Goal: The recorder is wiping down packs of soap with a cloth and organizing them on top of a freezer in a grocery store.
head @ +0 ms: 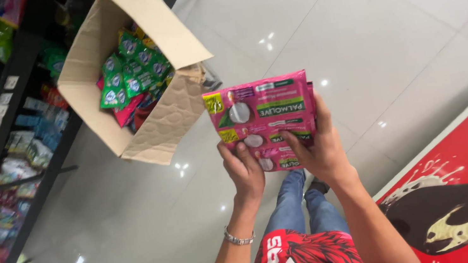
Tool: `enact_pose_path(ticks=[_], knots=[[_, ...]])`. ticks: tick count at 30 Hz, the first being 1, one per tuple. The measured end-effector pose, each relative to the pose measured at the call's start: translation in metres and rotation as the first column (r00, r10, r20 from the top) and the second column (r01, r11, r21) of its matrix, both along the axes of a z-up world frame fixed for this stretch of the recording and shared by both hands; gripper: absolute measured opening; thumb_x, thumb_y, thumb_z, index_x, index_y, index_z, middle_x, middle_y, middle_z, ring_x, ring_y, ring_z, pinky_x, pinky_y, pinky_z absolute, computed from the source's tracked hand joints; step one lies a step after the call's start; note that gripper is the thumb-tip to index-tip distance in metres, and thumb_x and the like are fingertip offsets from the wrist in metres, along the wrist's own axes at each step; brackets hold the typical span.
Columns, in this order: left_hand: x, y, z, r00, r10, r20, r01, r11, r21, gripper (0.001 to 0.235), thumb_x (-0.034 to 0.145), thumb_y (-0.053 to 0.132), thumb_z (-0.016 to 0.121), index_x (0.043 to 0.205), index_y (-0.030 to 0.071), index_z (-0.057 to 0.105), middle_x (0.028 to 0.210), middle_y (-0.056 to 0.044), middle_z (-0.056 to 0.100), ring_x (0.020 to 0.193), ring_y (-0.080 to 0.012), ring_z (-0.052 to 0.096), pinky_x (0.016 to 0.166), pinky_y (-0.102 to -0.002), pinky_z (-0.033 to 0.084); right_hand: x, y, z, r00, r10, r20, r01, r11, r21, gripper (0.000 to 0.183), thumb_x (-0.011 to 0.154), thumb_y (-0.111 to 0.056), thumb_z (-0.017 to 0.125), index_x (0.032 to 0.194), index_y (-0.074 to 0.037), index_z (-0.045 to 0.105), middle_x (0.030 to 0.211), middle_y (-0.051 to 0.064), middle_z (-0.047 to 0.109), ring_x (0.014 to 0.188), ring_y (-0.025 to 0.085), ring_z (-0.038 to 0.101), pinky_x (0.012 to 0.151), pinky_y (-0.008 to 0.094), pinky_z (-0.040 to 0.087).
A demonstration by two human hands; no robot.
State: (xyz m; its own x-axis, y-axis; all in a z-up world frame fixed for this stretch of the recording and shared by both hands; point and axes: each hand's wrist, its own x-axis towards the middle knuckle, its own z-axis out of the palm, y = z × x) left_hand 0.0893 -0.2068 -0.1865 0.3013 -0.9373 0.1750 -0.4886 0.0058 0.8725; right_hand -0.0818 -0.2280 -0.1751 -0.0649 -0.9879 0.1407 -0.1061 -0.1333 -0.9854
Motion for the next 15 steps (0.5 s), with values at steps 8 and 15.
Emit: enact_pose_path(ticks=[8, 15], knots=[[-0.014, -0.066, 0.03, 0.797, -0.47, -0.378, 0.466, 0.878, -0.11, 0.036, 0.11, 0.011, 0.055, 0.138, 0.002, 0.035, 0.118, -0.014, 0.064, 0.1, -0.0179, 0.067, 0.081, -0.029, 0.058, -0.046, -0.044, 0.04, 0.991, -0.131, -0.04, 0.122, 0.976, -0.18, 0.089, 0.094, -0.001, 0.077, 0.162, -0.006, 0.018, 0.124, 0.021, 0.07, 0.108, 0.025, 0.072, 0.088, 0.037, 0.062], [-0.068, -0.122, 0.061, 0.49, -0.456, -0.743, 0.673, 0.74, -0.011, 0.057, 0.101, 0.006, 0.059, 0.146, 0.009, 0.024, 0.119, -0.013, 0.062, 0.093, -0.0187, 0.072, 0.054, -0.033, 0.065, -0.08, -0.047, 0.085, 0.93, -0.34, -0.141, 0.265, 0.884, -0.386, 0.095, 0.092, 0.001, 0.079, 0.162, -0.008, 0.015, 0.131, 0.021, 0.066, 0.113, 0.025, 0.073, 0.091, 0.038, 0.064]])
